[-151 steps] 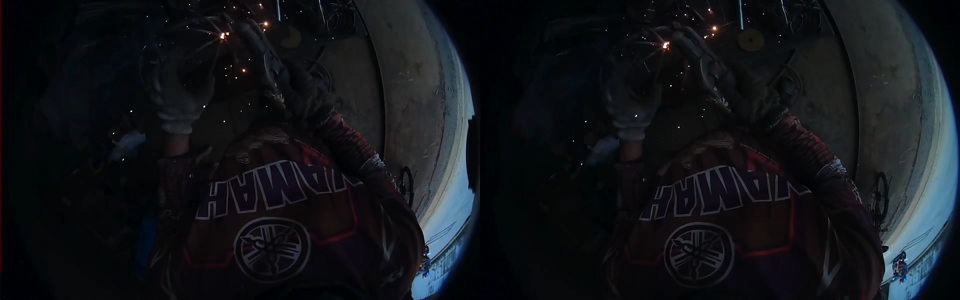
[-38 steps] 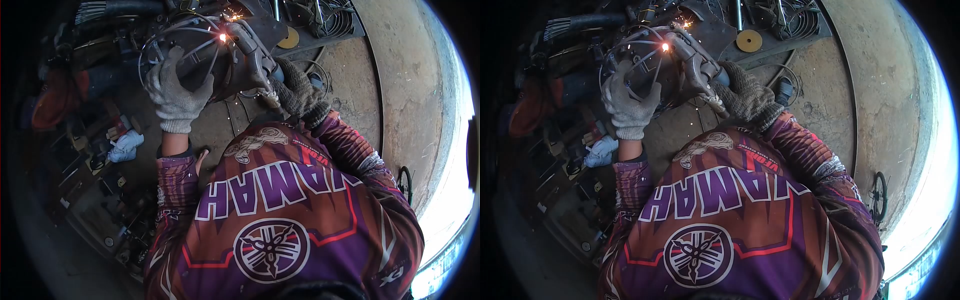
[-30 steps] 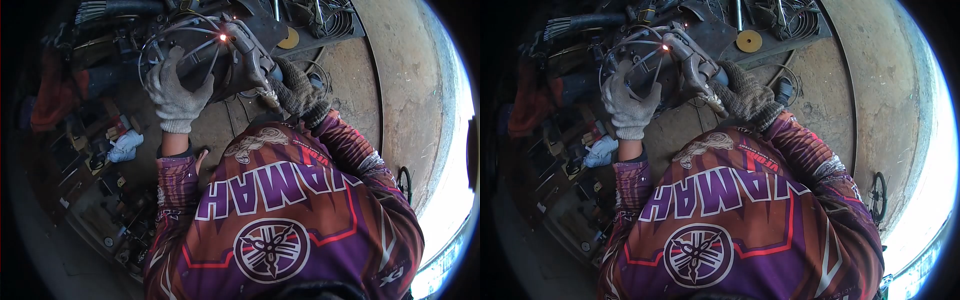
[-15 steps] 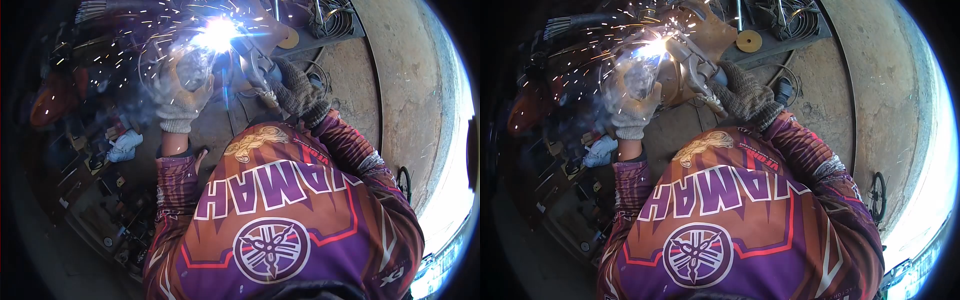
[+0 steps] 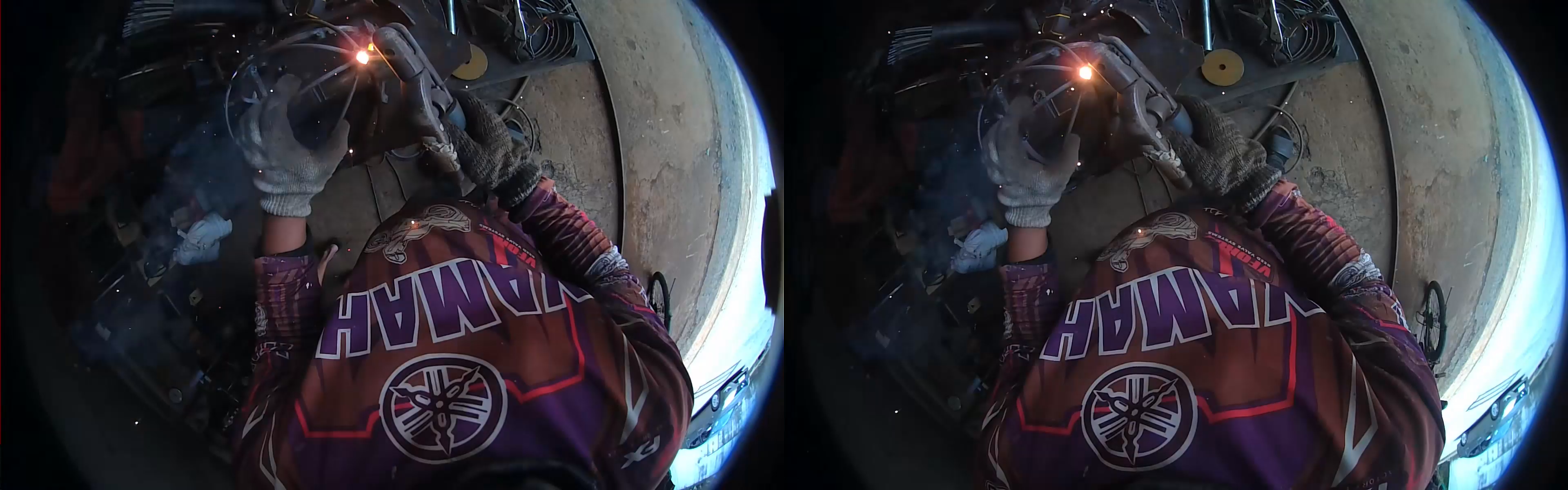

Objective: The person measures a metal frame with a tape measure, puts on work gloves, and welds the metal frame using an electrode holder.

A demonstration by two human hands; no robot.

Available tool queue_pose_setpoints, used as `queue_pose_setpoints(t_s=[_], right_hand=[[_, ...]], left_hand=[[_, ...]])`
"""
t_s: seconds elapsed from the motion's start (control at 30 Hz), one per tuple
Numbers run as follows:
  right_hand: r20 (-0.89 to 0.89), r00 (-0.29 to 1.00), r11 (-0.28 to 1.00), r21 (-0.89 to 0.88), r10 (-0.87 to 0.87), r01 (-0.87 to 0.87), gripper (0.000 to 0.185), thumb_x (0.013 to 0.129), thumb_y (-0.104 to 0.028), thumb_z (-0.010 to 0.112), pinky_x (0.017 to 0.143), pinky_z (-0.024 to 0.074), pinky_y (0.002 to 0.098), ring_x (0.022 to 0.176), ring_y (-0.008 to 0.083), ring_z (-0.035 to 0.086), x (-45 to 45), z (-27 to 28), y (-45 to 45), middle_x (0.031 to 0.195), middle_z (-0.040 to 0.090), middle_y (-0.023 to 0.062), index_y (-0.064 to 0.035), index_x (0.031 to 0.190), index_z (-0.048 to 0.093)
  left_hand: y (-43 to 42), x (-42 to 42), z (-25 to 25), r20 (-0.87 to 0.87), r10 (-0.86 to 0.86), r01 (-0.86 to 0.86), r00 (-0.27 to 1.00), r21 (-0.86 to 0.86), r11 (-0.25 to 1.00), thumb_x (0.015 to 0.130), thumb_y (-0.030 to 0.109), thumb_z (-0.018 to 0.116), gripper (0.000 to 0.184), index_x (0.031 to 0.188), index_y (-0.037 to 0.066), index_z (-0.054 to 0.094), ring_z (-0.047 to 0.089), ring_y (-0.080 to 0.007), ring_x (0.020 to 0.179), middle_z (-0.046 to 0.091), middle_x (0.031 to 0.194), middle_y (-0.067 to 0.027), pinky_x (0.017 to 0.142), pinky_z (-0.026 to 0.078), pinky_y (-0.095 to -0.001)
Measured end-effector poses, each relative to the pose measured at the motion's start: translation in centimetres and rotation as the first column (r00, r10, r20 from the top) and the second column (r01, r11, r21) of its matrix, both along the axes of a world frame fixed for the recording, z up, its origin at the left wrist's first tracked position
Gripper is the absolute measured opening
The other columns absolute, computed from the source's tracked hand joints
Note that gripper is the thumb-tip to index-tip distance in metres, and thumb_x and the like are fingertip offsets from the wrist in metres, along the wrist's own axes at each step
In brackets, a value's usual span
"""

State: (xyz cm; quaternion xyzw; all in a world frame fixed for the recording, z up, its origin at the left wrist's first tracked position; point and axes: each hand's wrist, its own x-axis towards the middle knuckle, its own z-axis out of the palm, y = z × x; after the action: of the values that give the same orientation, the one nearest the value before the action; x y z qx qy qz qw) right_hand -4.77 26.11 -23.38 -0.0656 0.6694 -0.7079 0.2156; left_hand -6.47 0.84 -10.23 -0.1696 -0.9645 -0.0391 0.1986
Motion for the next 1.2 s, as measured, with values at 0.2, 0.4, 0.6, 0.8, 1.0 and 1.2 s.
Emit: queue_pose_setpoints(t_s=[0.2, 0.4, 0.6, 0.8, 1.0, 1.2], right_hand=[[-0.015, 0.999, 0.999, 0.019, 0.050, -0.050, 0.058, 0.096, -0.028, 0.068, 0.106, 0.0443, 0.0389, 0.124, 0.0242, 0.057, -0.2, 1.2, 0.4, 0.134, 0.059, 0.0161, -0.0002, 0.142, 0.047], [0.028, 0.997, 0.997, -0.014, 0.077, -0.076, 0.058, 0.096, -0.027, 0.069, 0.107, 0.0439, 0.0387, 0.126, 0.0242, 0.056, -0.6, 1.6, 0.5, 0.136, 0.058, 0.0169, -0.0003, 0.142, 0.047], [0.016, 0.996, 0.996, -0.012, 0.084, -0.084, 0.057, 0.096, -0.027, 0.068, 0.107, 0.0435, 0.0385, 0.127, 0.0244, 0.055, -0.4, 1.3, 0.3, 0.136, 0.058, 0.0163, -0.0010, 0.142, 0.046], [0.008, 0.999, 0.995, -0.092, 0.039, -0.038, 0.050, 0.097, -0.027, 0.064, 0.103, 0.0449, 0.0385, 0.120, 0.0263, 0.058, -0.3, 1.1, -0.2, 0.128, 0.059, 0.0177, -0.0010, 0.137, 0.048], [-0.302, 0.953, 0.999, 0.000, 0.032, -0.034, 0.050, 0.099, -0.034, 0.058, 0.098, 0.0471, 0.0420, 0.115, 0.0331, 0.060, 0.0, -1.0, -0.4, 0.121, 0.061, 0.0223, 0.0001, 0.134, 0.050], [-0.431, 0.895, 0.973, 0.228, 0.119, -0.020, 0.050, 0.096, -0.030, 0.064, 0.102, 0.0450, 0.0360, 0.118, 0.0256, 0.058, -0.5, 2.7, 0.5, 0.126, 0.059, 0.0166, -0.0024, 0.136, 0.049]], left_hand=[[-0.3, 0.0, -0.2, -0.027, -0.022, 0.021, 0.999, -0.041, 0.999, 0.062, 0.028, 0.085, 0.072, 0.127, 0.006, 0.061, 0.060, -0.0327, 0.106, 0.065, 0.118, -0.0103, 0.094, 0.048, -0.0458], [-0.3, 0.0, -0.1, 0.008, 0.005, -0.005, 1.000, -0.061, 0.998, 0.062, 0.030, 0.086, 0.073, 0.127, 0.007, 0.061, 0.059, -0.0327, 0.107, 0.065, 0.118, -0.0103, 0.094, 0.048, -0.0457], [-0.2, -0.2, 0.0, 0.000, 0.003, -0.003, 1.000, -0.080, 0.997, 0.062, 0.030, 0.086, 0.073, 0.126, 0.007, 0.061, 0.061, -0.0317, 0.103, 0.065, 0.116, -0.0095, 0.092, 0.049, -0.0455], [-0.6, 0.1, -0.6, -0.001, 0.000, 0.000, 1.000, -0.020, 1.000, 0.065, 0.038, 0.085, 0.069, 0.124, 0.010, 0.061, 0.059, -0.0296, 0.103, 0.064, 0.108, -0.0065, 0.093, 0.047, -0.0468], [-1.1, 0.1, -1.2, -0.004, -0.005, 0.005, 1.000, -0.004, 1.000, 0.065, 0.041, 0.083, 0.074, 0.129, 0.015, 0.057, 0.055, -0.0285, 0.105, 0.062, 0.108, -0.0021, 0.097, 0.042, -0.0478], [-1.3, 0.2, -1.5, -0.089, -0.005, 0.002, 0.996, -0.032, 0.999, 0.069, 0.052, 0.079, 0.073, 0.126, 0.011, 0.060, 0.056, -0.0308, 0.106, 0.062, 0.111, -0.0102, 0.097, 0.043, -0.0494]])
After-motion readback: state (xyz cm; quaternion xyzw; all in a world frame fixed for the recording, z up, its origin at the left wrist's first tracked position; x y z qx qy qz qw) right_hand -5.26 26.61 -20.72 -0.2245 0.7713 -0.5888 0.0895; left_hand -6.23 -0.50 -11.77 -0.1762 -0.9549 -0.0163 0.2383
